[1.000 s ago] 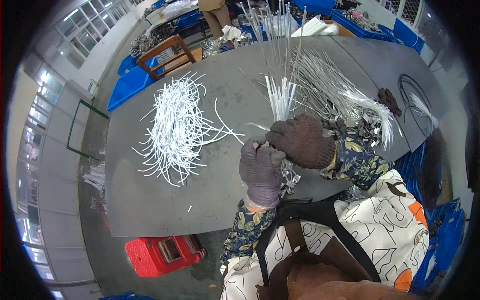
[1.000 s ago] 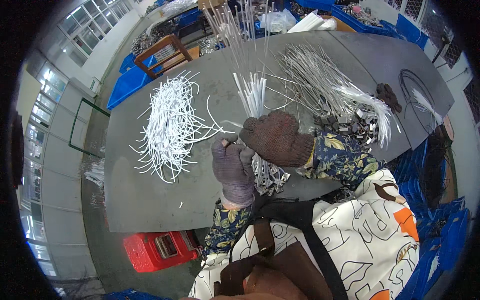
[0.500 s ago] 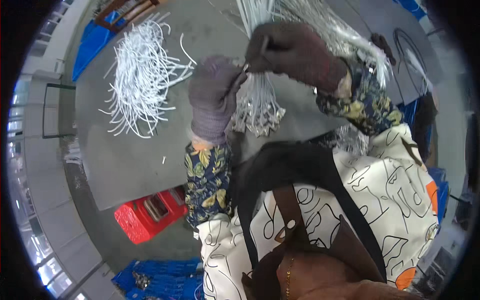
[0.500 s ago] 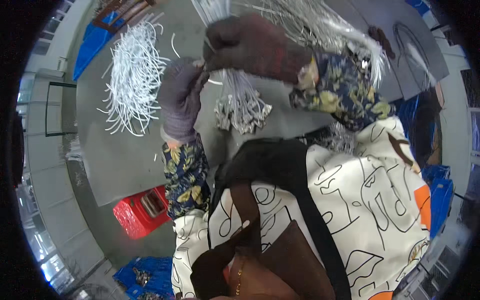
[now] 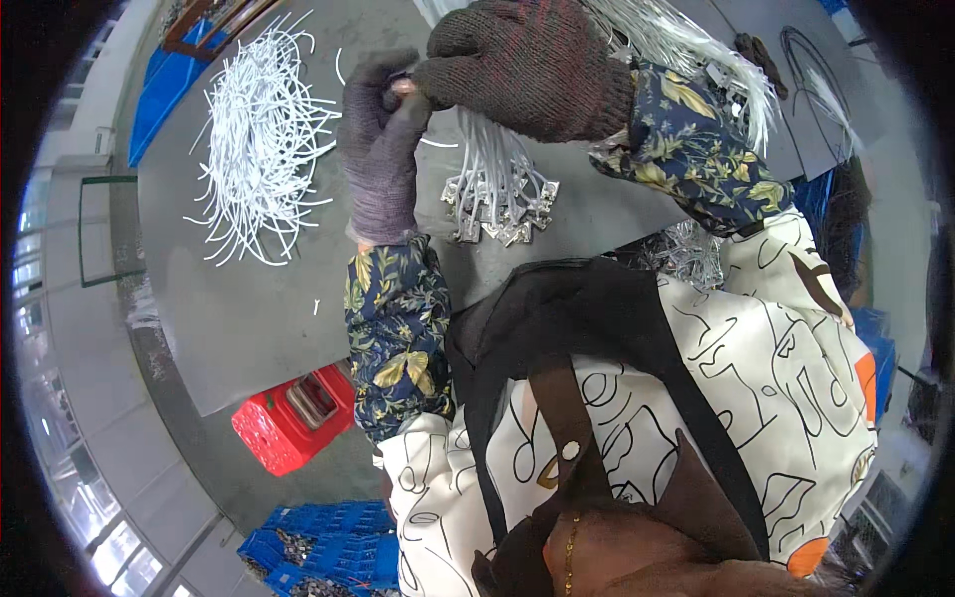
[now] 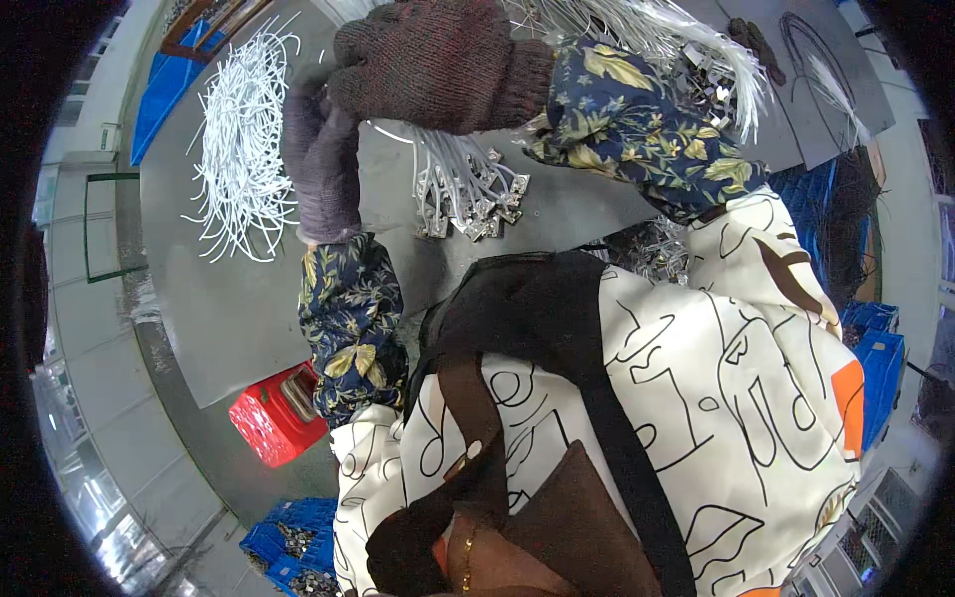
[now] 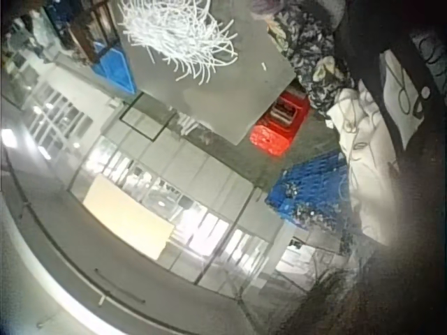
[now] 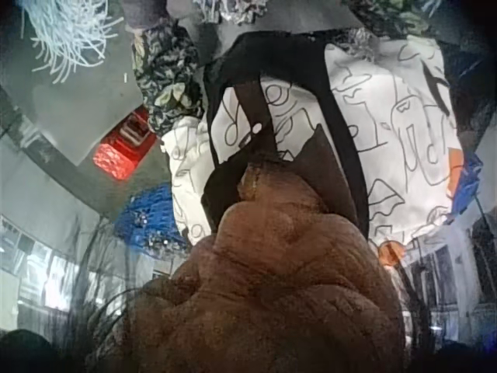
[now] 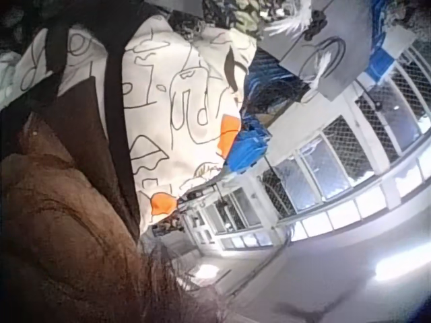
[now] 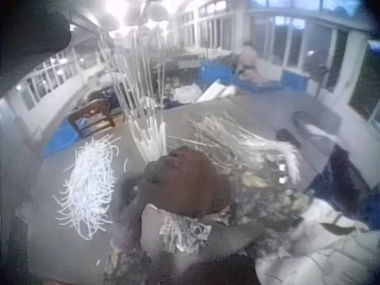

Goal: The worker is sorting and bundling thin white wires at a production workbench.

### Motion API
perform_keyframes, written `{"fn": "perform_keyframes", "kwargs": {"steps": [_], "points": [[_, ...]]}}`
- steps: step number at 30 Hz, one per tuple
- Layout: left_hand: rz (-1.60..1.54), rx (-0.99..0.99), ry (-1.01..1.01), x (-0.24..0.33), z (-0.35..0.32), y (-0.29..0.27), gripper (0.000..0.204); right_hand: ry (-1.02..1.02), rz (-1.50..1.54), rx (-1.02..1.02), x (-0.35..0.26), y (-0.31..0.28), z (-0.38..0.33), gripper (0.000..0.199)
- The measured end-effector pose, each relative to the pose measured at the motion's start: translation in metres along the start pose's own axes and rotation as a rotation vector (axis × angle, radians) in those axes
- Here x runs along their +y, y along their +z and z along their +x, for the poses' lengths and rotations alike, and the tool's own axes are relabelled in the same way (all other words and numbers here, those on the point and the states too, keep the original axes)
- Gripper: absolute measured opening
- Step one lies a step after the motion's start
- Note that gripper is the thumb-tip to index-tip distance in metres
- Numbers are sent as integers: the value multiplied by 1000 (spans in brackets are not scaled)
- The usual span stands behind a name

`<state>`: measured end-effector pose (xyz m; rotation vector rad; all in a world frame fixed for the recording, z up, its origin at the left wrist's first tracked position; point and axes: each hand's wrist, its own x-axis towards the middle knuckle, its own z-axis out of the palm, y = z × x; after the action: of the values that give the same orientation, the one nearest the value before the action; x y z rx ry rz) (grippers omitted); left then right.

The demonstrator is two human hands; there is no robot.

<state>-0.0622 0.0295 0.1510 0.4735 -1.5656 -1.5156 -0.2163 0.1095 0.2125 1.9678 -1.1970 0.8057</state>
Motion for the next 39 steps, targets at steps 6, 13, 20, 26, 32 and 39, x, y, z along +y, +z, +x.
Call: {"fn": "perform_keyframes", "kwargs": {"steps": [6,13,20,26,32,39], "points": [[-55,-168,4,8,5,-7,25,10,-75,-124,4,-12,3,11],[979,-120,657,-1,22,-9,10,82,-167,-533,2,-34,-39,15],[643,-66,403,-31,24,11,9,184,275,-451,-10,-33,-25,20],[1012,21,389,-33,23,1,8,302,302,-526,-10,-23,-19,24],[328,13,78,-22,1,2,12,627,608,-321,-8,-36,-12,34],[38,-18,-81,-5,1,5,8,561,171,-408,-9,-36,-30,22]]}}
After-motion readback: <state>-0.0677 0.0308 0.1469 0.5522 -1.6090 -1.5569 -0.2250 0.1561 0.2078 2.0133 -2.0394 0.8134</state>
